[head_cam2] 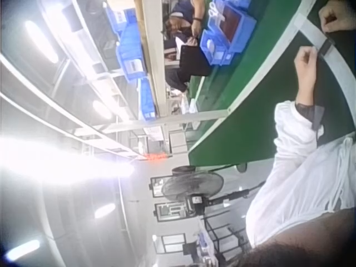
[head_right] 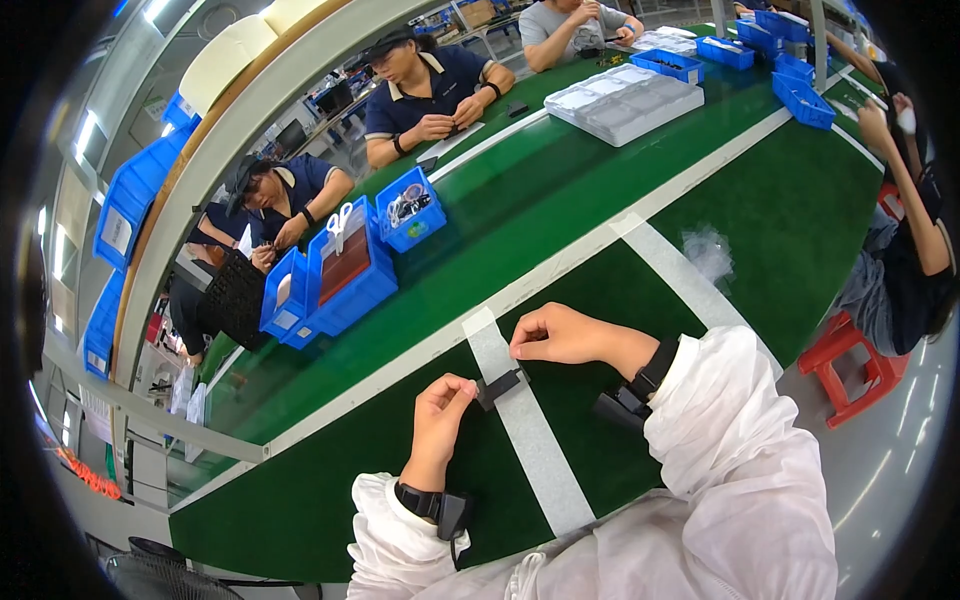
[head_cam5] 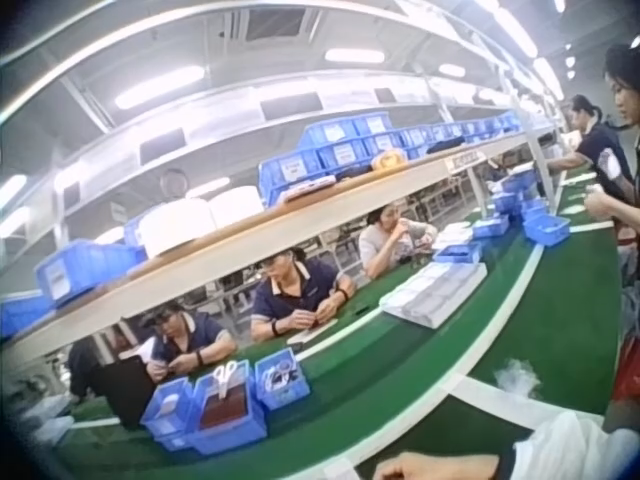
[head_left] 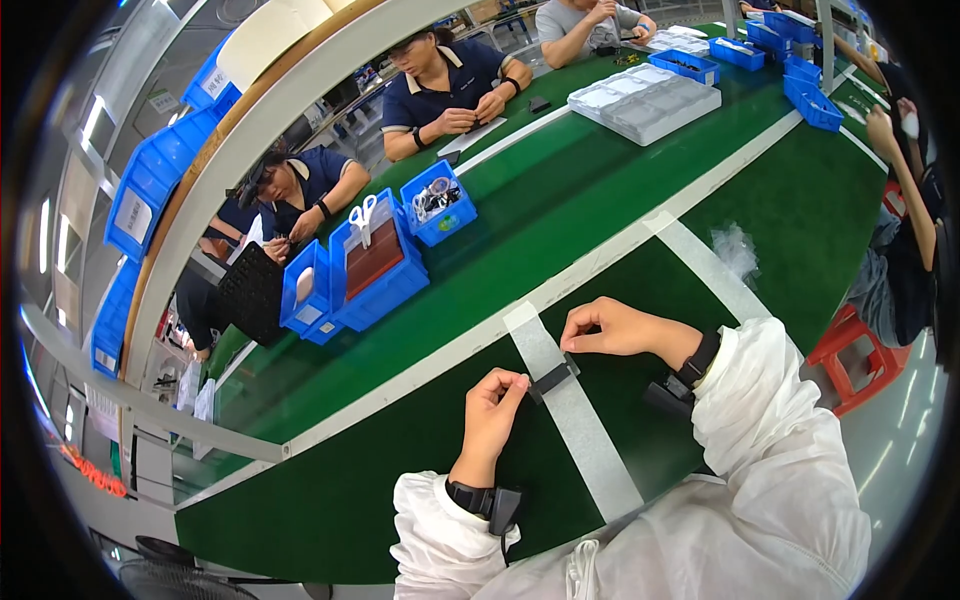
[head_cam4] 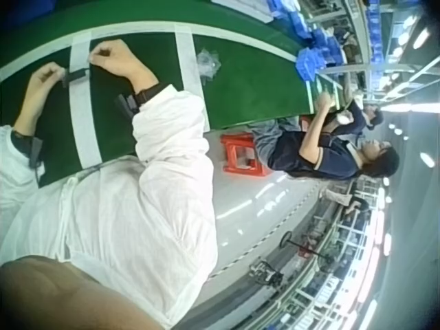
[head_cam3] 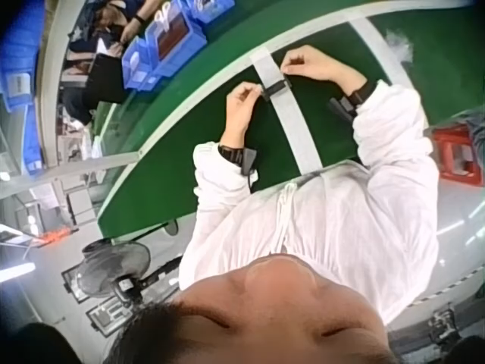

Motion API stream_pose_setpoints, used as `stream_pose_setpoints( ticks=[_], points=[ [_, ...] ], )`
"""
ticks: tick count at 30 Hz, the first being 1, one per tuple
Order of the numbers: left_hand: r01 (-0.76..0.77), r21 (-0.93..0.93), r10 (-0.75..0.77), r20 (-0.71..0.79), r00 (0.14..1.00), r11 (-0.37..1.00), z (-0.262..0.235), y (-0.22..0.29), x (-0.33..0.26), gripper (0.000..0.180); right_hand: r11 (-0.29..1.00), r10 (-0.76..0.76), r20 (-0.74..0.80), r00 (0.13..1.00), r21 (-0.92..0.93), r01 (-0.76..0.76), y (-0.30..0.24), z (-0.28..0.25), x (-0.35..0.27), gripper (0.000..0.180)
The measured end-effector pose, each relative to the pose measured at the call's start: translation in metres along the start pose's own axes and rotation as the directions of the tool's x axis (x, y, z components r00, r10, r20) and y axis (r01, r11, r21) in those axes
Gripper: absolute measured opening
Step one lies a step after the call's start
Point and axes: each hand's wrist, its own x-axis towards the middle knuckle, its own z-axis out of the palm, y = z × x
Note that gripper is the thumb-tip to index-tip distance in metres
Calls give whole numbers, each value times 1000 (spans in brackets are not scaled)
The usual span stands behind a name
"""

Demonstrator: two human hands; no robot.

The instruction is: Picking up, inspecting, and preparing electronic components from a tray on an industrial assembly line.

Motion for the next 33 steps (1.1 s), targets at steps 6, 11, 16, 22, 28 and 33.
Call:
stream_pose_setpoints(
  ticks=[6, 11, 16, 22, 28, 33],
  points=[
    [11, -44, -11, -4, 1000, 999, 0, -1, 0, 7, 999, -41, 44, 998, -31, 43, 4, 0, 0, 13],
    [4, -3, -4, 9, 1000, 1000, 0, -2, -1, 7, 996, -44, 80, 996, -78, 50, 2, 1, -3, 13],
    [-3, 36, 2, 23, 1000, 999, -1, -7, 1, 7, 994, -58, 101, 993, -83, 66, 0, 1, -4, 12],
    [7, 61, -10, 41, 999, 998, -3, -7, 1, 6, 991, -74, 49, 996, -107, 79, -5, 3, -4, 10],
    [3, 47, -4, 31, 999, 999, -2, -5, 1, 6, 988, -78, 44, 996, -132, 83, 0, 2, -3, 10],
    [-43, -58, 37, -108, 993, 997, 5, -2, 1, 11, 982, -75, 28, 997, -174, 78, 5, 3, -1, 11]
  ],
)
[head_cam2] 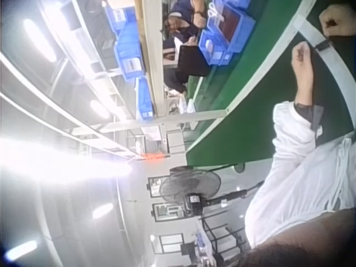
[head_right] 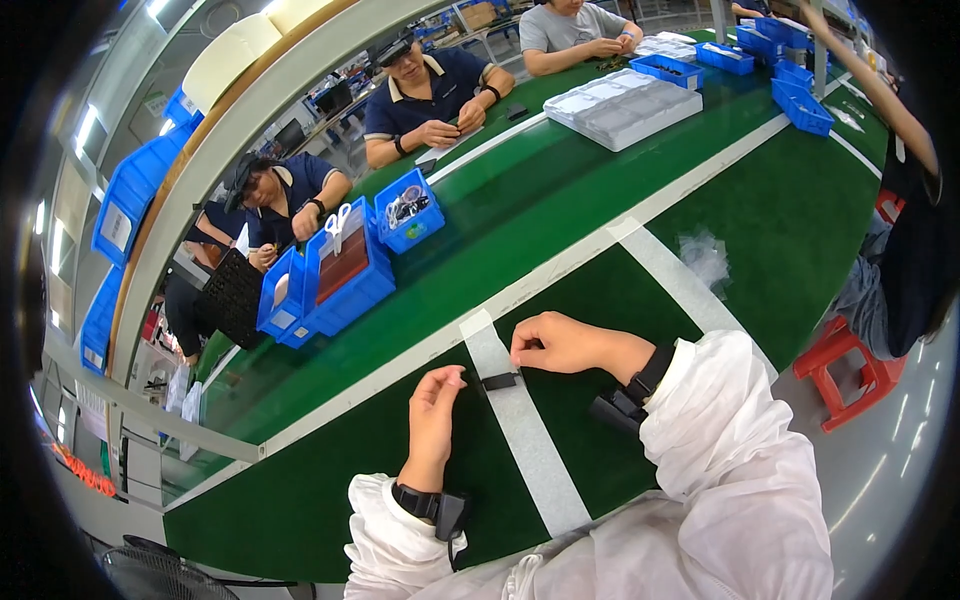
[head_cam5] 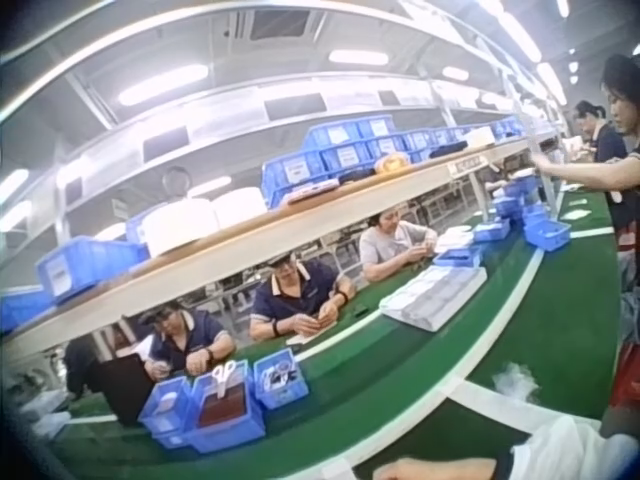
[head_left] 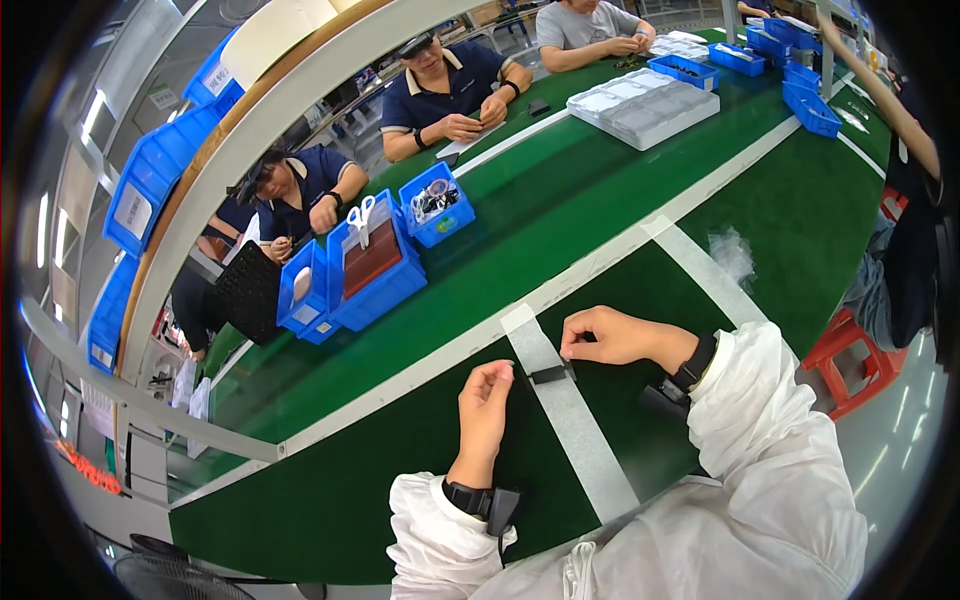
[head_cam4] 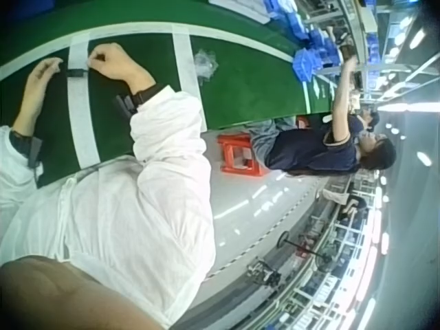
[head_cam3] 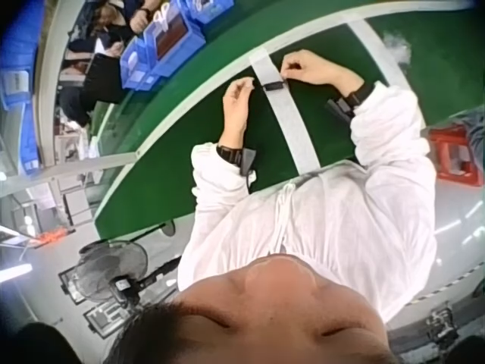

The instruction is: Picking up, inspecting, and preparing electronic components from a tray on an industrial assembly line.

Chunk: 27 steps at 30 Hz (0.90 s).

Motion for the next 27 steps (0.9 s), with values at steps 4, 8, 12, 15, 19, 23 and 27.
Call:
stream_pose_setpoints(
  ticks=[4, 8, 12, 15, 19, 23, 27],
  points=[
    [4, 9, -2, -140, 990, 1000, -4, 1, 4, 20, 976, 27, 17, 999, 214, -30, -4, -9, 2, 12],
    [-21, -60, 10, -174, 985, 998, -7, -8, 6, 18, 974, 14, 11, 1000, 228, -16, -7, -14, -1, 11],
    [-20, -189, -13, -175, 984, 982, -9, -9, 5, 19, 954, 70, -7, 998, 292, -65, -7, -16, -2, 10],
    [-42, -172, 17, -147, 989, 984, -14, -11, 6, 20, 957, 49, -29, 998, 286, -39, -4, -19, 0, 11],
    [-46, -168, 19, -161, 987, 985, -10, -5, 3, 22, 942, 95, -70, 993, 330, -67, 0, -24, -2, 11],
    [-59, -158, 33, -164, 986, 986, -8, -2, 3, 24, 968, 160, -138, 977, 216, -128, -7, -30, -6, 12],
    [-71, -188, 41, -158, 987, 980, -8, -2, 3, 28, 965, 163, -194, 967, 236, -115, -5, -35, -8, 11]
  ],
)
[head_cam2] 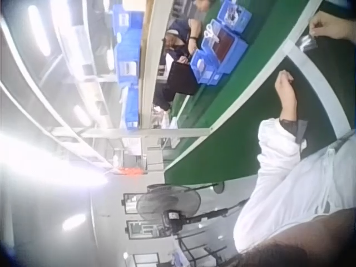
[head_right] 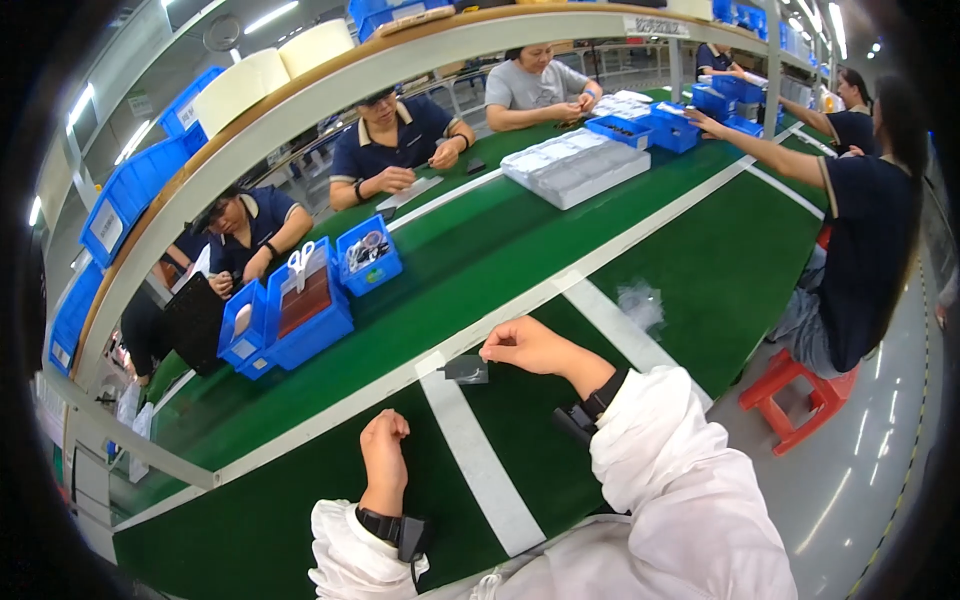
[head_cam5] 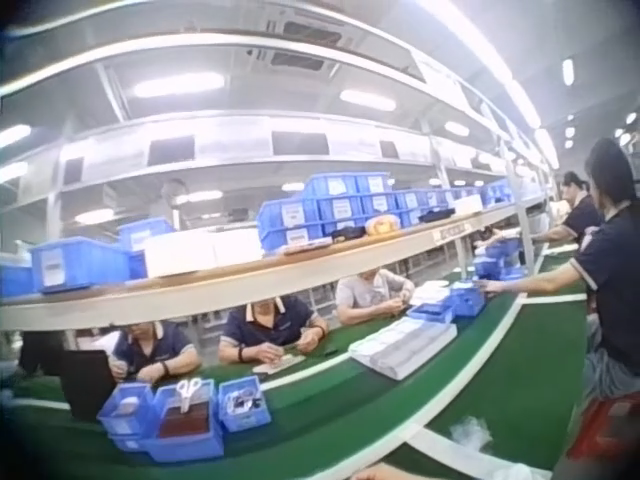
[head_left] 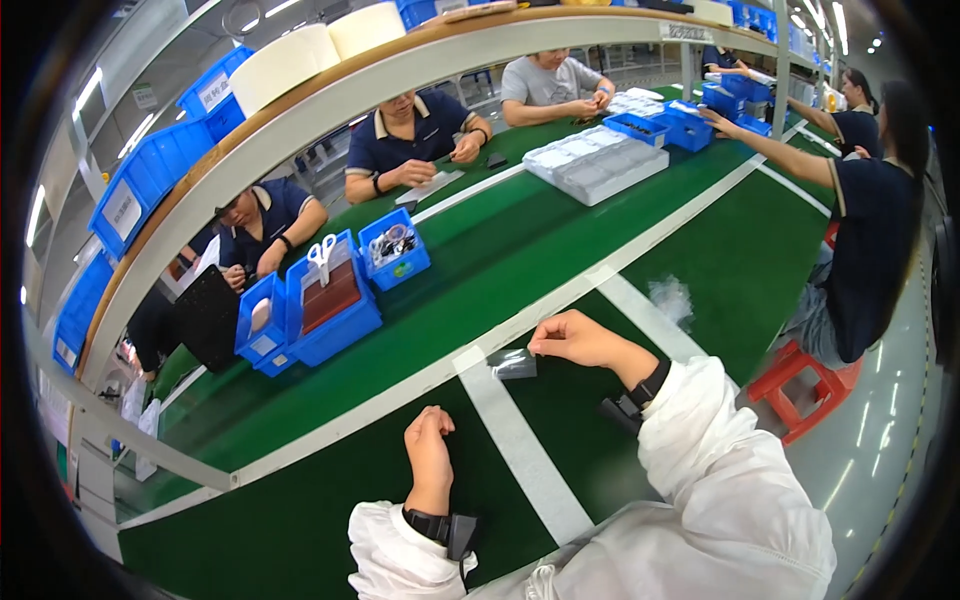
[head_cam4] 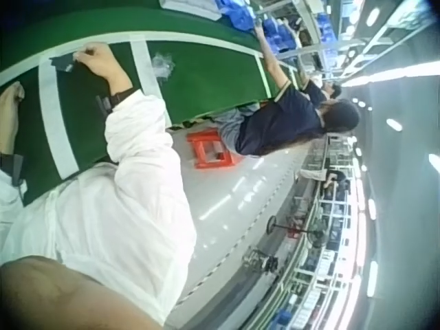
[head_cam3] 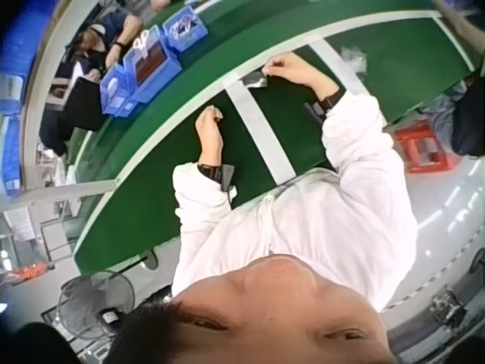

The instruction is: Picking up, inspecting, and preparing electronic components from a tray on an industrial assembly line.

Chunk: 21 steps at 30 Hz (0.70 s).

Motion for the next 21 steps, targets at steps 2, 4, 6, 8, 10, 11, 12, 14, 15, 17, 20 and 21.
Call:
stream_pose_setpoints(
  ticks=[2, 4, 6, 8, 10, 11, 12, 14, 15, 17, 20, 21],
  points=[
    [-6, 29, 6, 6, 1000, 1000, -2, -4, 2, 30, 997, -79, -101, 992, -12, 79, -4, -13, -3, 10],
    [4, 58, -4, 8, 1000, 998, -4, -2, 2, 29, 962, -138, -311, 940, 184, 202, -25, -41, -12, 9],
    [8, 58, -8, 11, 1000, 998, -3, -3, 2, 28, 963, -114, -607, 787, 126, 237, -27, -78, -30, 13],
    [12, 66, -13, 12, 1000, 998, -4, -3, 1, 27, 989, -109, -739, 665, -16, 145, -25, -110, -53, 16],
    [21, 65, -23, 24, 999, 998, 2, -2, 2, 27, 970, -67, -818, 571, -187, -155, -16, -147, -84, 17],
    [19, 56, -21, 33, 999, 998, 3, -2, 3, 27, 922, -93, -856, 509, -267, -281, -4, -165, -97, 17],
    [25, 85, -29, 49, 998, 996, 6, -2, 3, 27, 842, -158, -877, 453, -360, -403, 25, -199, -115, 17],
    [35, 117, -41, 52, 998, 993, 1, -4, 3, 27, 709, -138, -906, 400, -373, -599, 29, -205, -126, 16],
    [15, 113, -22, 61, 998, 993, 1, -4, 3, 27, 639, -166, -895, 414, -417, -646, 40, -213, -134, 16],
    [8, 115, -16, 65, 998, 993, 1, -1, 3, 26, 559, -146, -892, 427, -431, -709, 43, -217, -135, 15],
    [14, 126, -22, 61, 998, 992, 1, -1, 3, 26, 575, -134, -863, 487, -468, -671, 48, -214, -125, 14],
    [9, 129, -17, 65, 998, 992, 1, 1, 2, 26, 565, -141, -839, 525, -504, -654, 48, -212, -121, 14]
  ],
)
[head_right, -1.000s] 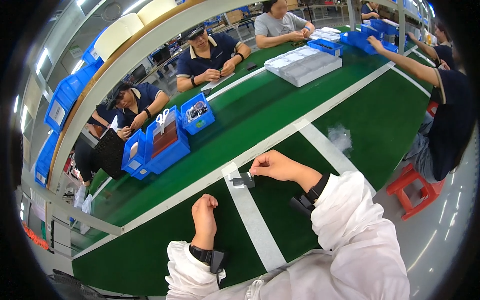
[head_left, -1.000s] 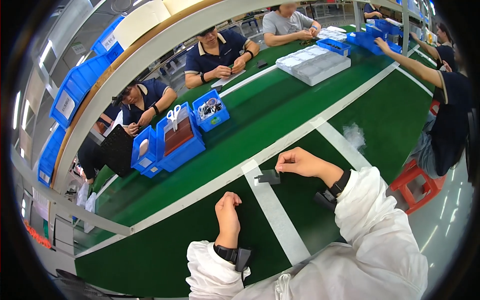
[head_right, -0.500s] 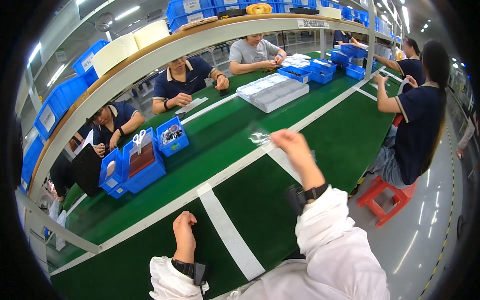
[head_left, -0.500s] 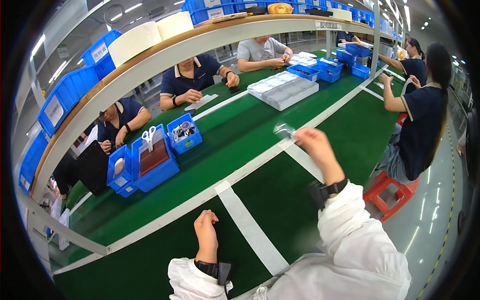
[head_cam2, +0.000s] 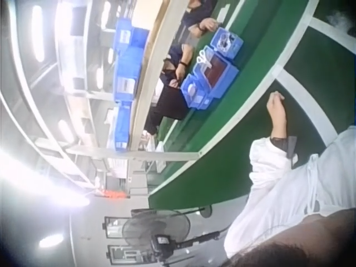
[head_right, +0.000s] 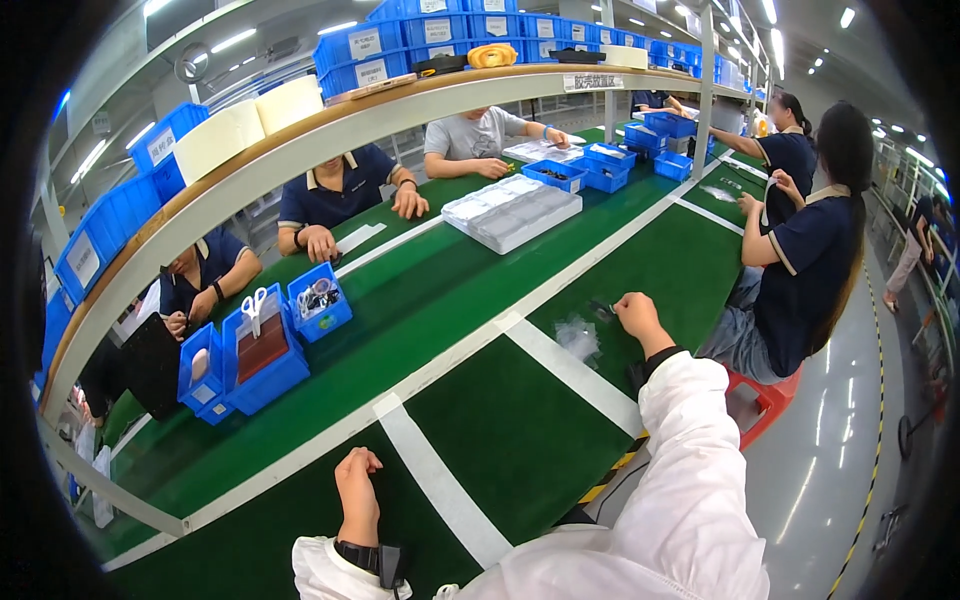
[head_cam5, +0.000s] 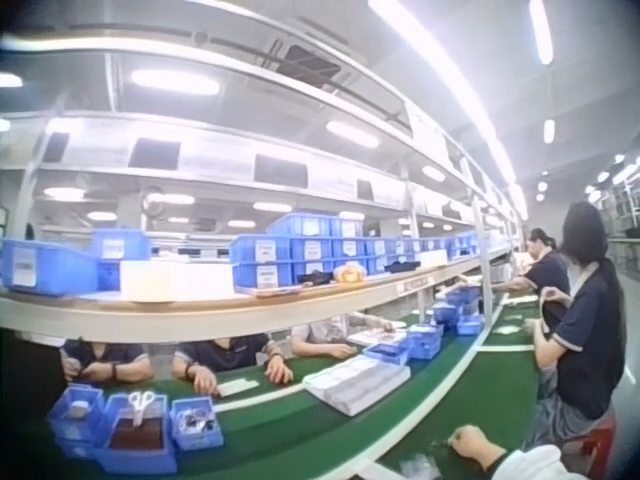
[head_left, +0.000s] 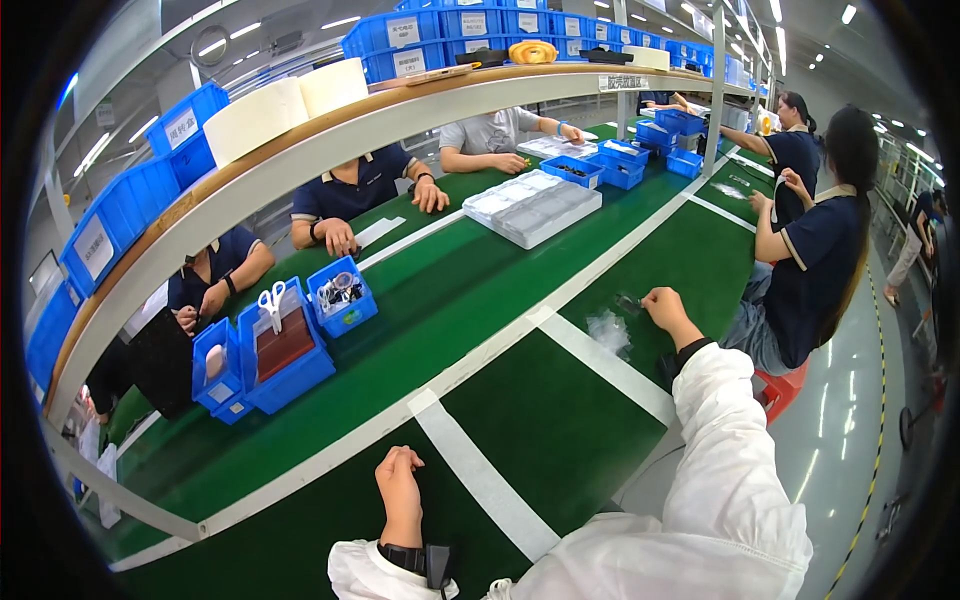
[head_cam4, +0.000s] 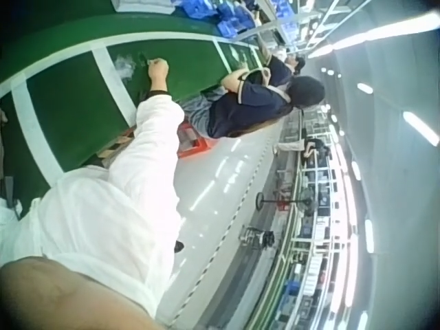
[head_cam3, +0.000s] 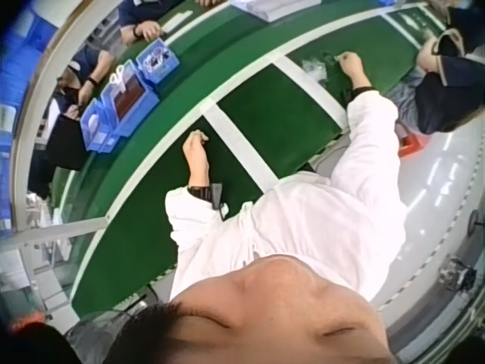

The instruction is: Picking up, inspecting, and preparing electronic components from a tray on an industrial assembly line.

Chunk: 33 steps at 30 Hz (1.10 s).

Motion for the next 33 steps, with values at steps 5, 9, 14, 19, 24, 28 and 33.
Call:
stream_pose_setpoints(
  ticks=[5, 9, 14, 19, 24, 28, 33],
  points=[
    [5, -2, -5, -11, 1000, 1000, -7, 1, -3, 27, 999, -31, 126, 992, 48, 25, -24, 4, -3, 14],
    [21, -12, -21, 17, 1000, 1000, 2, 1, -1, 27, 995, -91, 233, 968, 70, 77, -15, -2, -8, 12],
    [27, -19, -27, 26, 999, 999, -2, 1, -3, 26, 975, -206, 313, 927, 147, 167, -15, -5, -13, 11],
    [29, -28, -28, 37, 999, 999, -2, 1, 0, 25, 961, -266, 440, 858, 194, 198, -21, -8, -11, 15],
    [36, -48, -34, 44, 998, 998, -2, 0, 1, 24, 985, -64, 387, 920, 175, -5, -23, 9, -10, 29],
    [42, -53, -40, 37, 999, 998, -2, 2, -1, 24, 971, 220, 422, 880, -180, -156, -83, -7, -24, 47],
    [44, -60, -41, 47, 998, 997, -5, 0, -1, 24, 973, 214, 266, 940, -140, -182, -95, 18, -27, 45]
  ],
)
